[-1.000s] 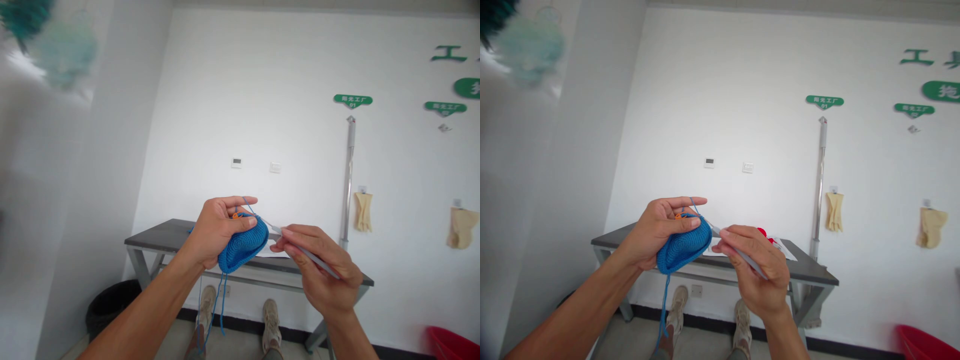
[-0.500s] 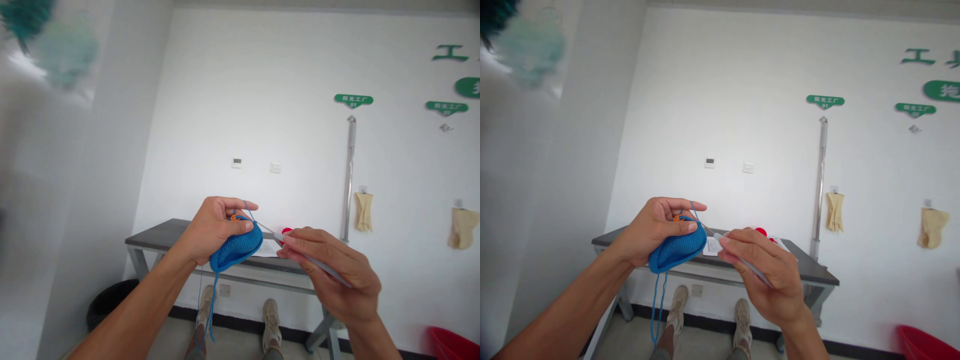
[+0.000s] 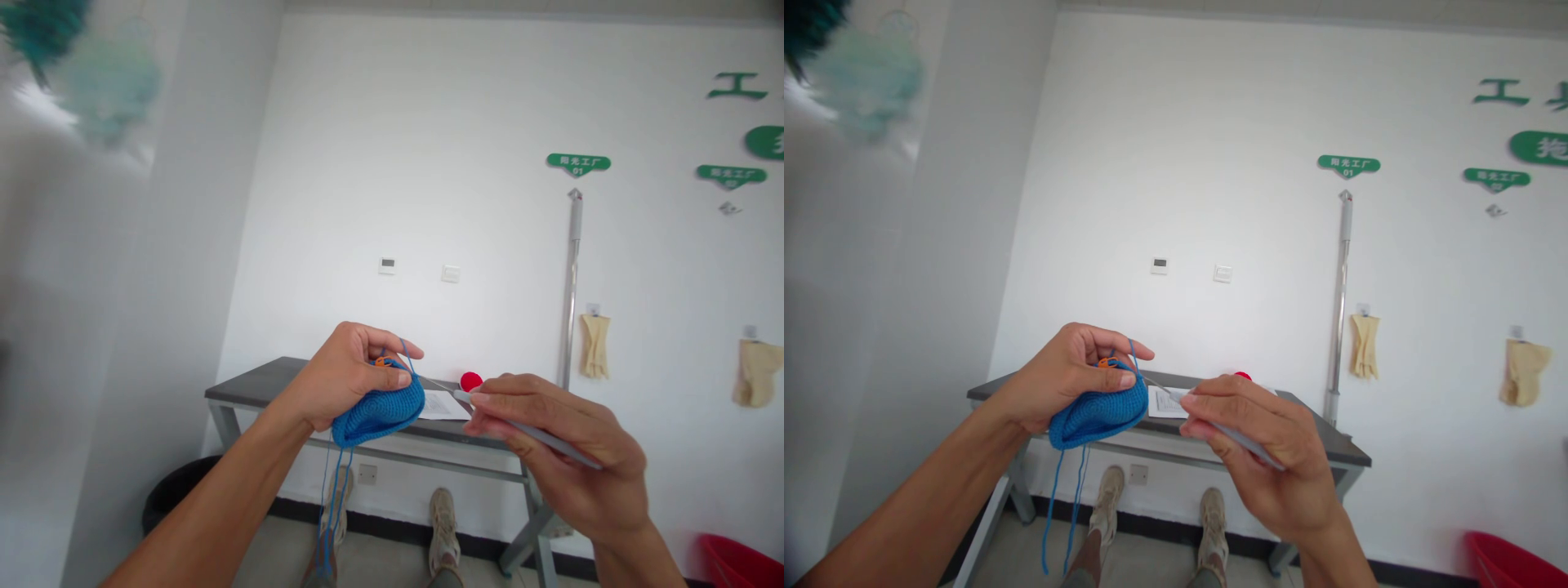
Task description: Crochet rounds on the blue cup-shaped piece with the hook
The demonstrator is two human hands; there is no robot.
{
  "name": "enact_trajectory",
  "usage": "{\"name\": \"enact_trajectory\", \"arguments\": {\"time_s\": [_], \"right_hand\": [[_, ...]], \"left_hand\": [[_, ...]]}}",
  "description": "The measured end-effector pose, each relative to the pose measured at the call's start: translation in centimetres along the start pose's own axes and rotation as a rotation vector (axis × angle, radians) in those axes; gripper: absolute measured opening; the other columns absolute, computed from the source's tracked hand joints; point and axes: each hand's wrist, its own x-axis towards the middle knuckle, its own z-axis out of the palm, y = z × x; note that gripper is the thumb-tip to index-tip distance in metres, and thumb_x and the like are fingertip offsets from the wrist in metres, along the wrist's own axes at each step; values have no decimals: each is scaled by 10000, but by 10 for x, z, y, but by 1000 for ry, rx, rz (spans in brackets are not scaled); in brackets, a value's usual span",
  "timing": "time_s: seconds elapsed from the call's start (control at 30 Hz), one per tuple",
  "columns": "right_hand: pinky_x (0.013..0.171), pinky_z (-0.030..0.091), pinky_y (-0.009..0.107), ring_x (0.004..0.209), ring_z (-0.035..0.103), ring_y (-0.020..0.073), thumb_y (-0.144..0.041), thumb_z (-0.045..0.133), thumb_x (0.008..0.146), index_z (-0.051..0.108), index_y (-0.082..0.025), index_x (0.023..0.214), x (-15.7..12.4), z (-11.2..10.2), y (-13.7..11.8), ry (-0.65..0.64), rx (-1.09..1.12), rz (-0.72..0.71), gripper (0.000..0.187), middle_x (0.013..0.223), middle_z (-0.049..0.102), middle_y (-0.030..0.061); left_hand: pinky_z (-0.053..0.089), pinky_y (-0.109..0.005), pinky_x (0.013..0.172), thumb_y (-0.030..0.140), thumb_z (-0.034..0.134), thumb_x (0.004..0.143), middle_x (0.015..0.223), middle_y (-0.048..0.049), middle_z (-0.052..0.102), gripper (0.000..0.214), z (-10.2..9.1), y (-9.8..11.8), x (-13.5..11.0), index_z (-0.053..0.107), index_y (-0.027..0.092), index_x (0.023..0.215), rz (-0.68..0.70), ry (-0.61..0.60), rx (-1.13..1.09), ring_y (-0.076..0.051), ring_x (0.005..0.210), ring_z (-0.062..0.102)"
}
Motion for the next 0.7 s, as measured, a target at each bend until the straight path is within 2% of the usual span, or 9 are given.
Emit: {"name": "enact_trajectory", "arguments": {"time_s": [0.1,0.2,0.27,0.37,0.5,0.7], "right_hand": [[583,662,320,692,768,204,-116,700,920,809,-245,1114,-1,9,3,92,228,135,258,909,783,80],[526,662,287,612,743,173,-236,724,932,816,-209,1017,-3,31,6,272,609,363,128,819,775,65],[532,657,230,607,724,136,-290,737,927,810,-183,967,-3,48,6,382,808,504,135,785,775,61],[578,657,186,619,712,103,-307,780,892,796,-174,926,0,70,4,489,941,617,138,770,768,41],[615,663,184,637,711,96,-306,791,884,791,-185,931,5,80,0,604,908,583,130,751,753,20],[605,671,216,641,722,113,-295,780,897,794,-193,966,7,81,-5,706,775,482,124,766,763,24]], "left_hand": [[425,-220,516,195,876,625,669,-34,698,307,0,2,-2,843,140,926,-5,0,-21,-118,555,559],[434,-220,529,205,883,635,679,-33,707,331,5,0,-2,837,135,955,0,17,-56,-117,562,570],[452,-221,554,203,895,631,700,-36,717,342,11,-4,-2,833,126,958,30,63,-92,-121,590,592],[473,-221,576,193,906,624,693,-37,722,333,25,-11,-1,821,110,935,70,147,-175,-128,614,613],[502,-220,589,224,906,650,693,-31,736,350,39,-17,-2,795,121,965,89,199,-278,-129,619,637],[553,-228,597,210,968,563,742,-68,782,510,47,-14,-7,797,111,1034,45,182,-443,-146,628,684]]}}
